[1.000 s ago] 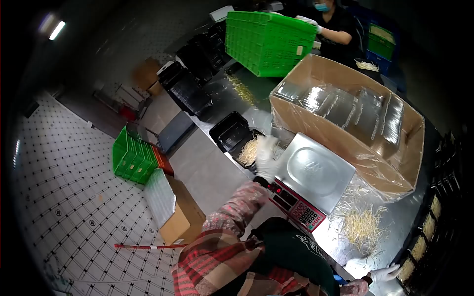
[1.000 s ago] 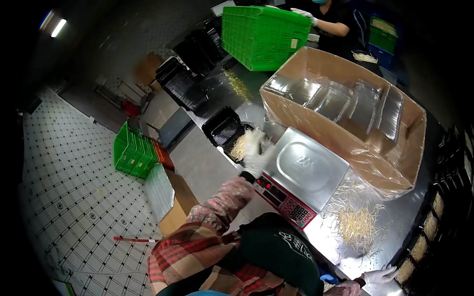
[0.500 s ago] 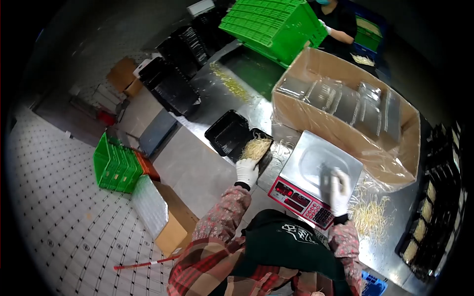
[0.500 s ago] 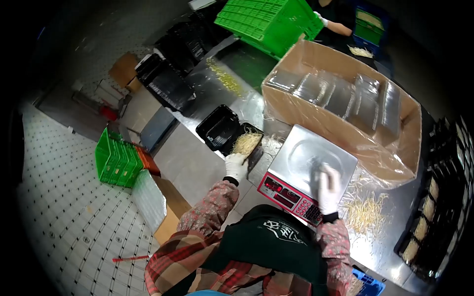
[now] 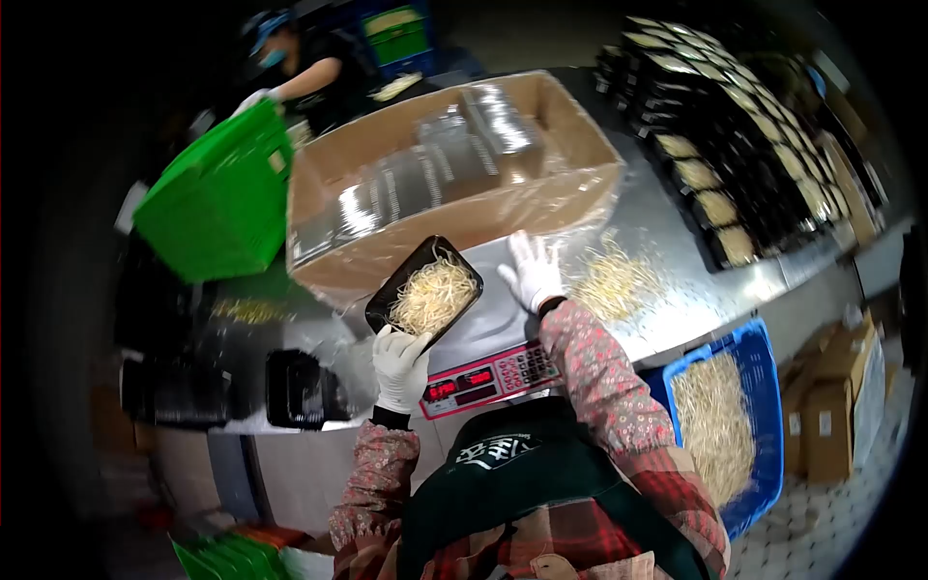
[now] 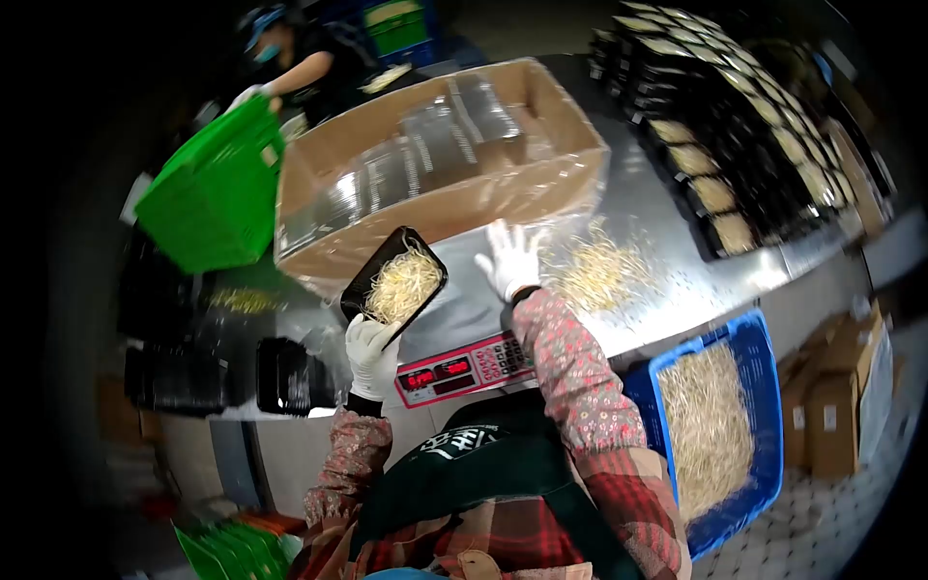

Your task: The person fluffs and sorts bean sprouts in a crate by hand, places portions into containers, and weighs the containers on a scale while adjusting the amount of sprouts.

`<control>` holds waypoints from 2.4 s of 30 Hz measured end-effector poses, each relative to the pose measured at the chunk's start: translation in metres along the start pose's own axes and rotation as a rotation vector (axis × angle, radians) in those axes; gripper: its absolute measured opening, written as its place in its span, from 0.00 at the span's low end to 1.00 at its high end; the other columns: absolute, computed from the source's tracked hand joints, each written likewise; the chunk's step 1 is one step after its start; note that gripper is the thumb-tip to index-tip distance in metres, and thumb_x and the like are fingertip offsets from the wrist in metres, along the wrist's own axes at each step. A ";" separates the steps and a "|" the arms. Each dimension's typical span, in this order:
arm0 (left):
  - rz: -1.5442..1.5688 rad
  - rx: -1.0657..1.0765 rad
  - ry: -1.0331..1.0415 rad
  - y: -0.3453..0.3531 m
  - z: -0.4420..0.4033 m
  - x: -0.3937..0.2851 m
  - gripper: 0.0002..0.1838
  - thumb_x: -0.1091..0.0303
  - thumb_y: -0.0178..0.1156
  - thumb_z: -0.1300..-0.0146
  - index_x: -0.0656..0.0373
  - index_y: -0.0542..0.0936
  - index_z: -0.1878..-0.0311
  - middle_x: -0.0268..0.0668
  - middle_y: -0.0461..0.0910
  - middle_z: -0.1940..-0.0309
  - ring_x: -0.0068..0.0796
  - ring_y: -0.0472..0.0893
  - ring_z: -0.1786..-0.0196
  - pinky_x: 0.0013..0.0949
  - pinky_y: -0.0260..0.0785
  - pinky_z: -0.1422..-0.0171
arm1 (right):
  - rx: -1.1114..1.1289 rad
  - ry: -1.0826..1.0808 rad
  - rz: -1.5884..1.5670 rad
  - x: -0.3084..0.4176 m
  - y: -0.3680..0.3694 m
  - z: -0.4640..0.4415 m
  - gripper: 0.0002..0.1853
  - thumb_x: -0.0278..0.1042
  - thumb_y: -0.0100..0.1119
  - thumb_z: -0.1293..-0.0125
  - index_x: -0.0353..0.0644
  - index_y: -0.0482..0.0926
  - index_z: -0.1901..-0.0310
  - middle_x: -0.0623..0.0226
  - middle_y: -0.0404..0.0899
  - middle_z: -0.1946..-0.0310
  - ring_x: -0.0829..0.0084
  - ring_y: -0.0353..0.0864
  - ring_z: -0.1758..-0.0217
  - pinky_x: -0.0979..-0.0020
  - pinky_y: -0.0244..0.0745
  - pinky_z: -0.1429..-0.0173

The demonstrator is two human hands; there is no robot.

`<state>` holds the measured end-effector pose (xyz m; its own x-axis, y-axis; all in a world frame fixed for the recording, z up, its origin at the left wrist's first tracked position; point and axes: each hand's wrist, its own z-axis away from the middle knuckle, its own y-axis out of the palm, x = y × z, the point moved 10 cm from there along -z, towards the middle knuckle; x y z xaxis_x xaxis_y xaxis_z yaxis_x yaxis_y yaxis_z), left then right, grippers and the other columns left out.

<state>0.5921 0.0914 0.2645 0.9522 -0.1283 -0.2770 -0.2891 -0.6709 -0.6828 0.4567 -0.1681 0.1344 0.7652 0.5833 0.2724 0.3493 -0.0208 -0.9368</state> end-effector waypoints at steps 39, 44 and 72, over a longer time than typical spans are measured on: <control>0.467 1.589 1.459 0.355 0.313 -0.687 0.60 0.56 0.80 0.58 0.59 0.56 0.23 0.48 0.59 0.25 0.55 0.59 0.23 0.47 0.55 0.21 | 0.729 1.147 -0.235 -0.352 -0.125 0.771 0.72 0.47 0.85 0.61 0.55 0.40 0.19 0.49 0.39 0.19 0.40 0.48 0.19 0.41 0.61 0.27; 0.439 1.612 1.505 0.354 0.323 -0.693 0.59 0.53 0.79 0.57 0.60 0.57 0.24 0.49 0.63 0.28 0.52 0.62 0.25 0.46 0.58 0.24 | 0.723 1.195 -0.403 -0.345 -0.132 0.777 0.62 0.32 0.76 0.50 0.62 0.41 0.19 0.49 0.36 0.18 0.38 0.55 0.22 0.44 0.67 0.30; 0.376 1.939 1.034 0.383 0.315 -0.709 0.36 0.56 0.72 0.55 0.60 0.75 0.42 0.51 0.85 0.56 0.51 0.84 0.51 0.45 0.77 0.47 | 0.684 1.230 -0.432 -0.386 -0.160 0.765 0.38 0.41 0.74 0.59 0.43 0.78 0.40 0.46 0.85 0.54 0.49 0.84 0.47 0.57 0.80 0.44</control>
<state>-0.2251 0.1554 -0.0140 0.3649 -0.6989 -0.6151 0.4891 0.7061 -0.5120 -0.3080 0.2314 0.0112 0.7608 -0.6048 0.2353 0.6147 0.5552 -0.5603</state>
